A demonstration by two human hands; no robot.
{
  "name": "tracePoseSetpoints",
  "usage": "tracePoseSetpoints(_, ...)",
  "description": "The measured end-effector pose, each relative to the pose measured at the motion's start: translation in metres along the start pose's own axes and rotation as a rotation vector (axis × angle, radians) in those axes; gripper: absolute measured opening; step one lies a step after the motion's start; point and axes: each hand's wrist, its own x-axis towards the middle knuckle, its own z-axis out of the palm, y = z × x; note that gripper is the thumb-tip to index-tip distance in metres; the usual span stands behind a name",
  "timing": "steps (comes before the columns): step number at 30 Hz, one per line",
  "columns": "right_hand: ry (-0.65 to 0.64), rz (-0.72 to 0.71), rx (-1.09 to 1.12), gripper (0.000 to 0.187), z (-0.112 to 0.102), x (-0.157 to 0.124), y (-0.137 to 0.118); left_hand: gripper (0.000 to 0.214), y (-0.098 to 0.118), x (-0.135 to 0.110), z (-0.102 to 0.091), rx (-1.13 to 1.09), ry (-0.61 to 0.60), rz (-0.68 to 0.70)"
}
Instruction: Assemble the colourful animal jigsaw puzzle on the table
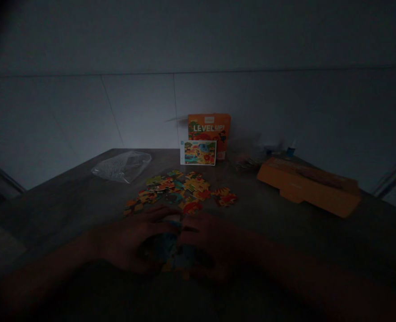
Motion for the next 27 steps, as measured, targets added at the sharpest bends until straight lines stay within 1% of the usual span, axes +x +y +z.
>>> tracePoseSetpoints(4, 0.02, -0.012, 0.018, 0.035, 0.0024, -0.0016, 0.0045, 0.07, -0.001, -0.0002, 0.001, 0.015, -0.001, 0.007)
tracePoseSetpoints(8, 0.03, -0.004, 0.027, 0.033, 0.0012, -0.0016, 0.0045, 0.067, -0.0043, -0.0009, 0.0034, 0.016, 0.023, 0.03)
tracePoseSetpoints(14, 0.038, -0.013, 0.027, 0.034, 0.0018, -0.0002, 0.0047, 0.07, -0.0057, -0.0017, 0.0042, 0.003, 0.034, 0.045)
tracePoseSetpoints(20, 0.035, -0.005, 0.018, 0.036, 0.0038, -0.0003, 0.0073, 0.061, -0.0028, -0.0017, 0.0043, 0.011, 0.049, 0.007)
tracePoseSetpoints(22, 0.037, -0.009, 0.021, 0.036, 0.0027, 0.0, 0.0069, 0.054, -0.0013, -0.0015, 0.0037, 0.004, 0.071, 0.025)
tracePoseSetpoints(25, 0.048, -0.057, 0.039, 0.037, 0.0007, 0.0011, 0.005, 0.035, 0.0013, -0.0011, 0.0018, -0.016, 0.091, 0.071)
tracePoseSetpoints(27, 0.045, -0.075, 0.043, 0.038, -0.0007, 0.002, 0.0032, 0.028, 0.0021, -0.001, 0.001, -0.033, 0.09, 0.091)
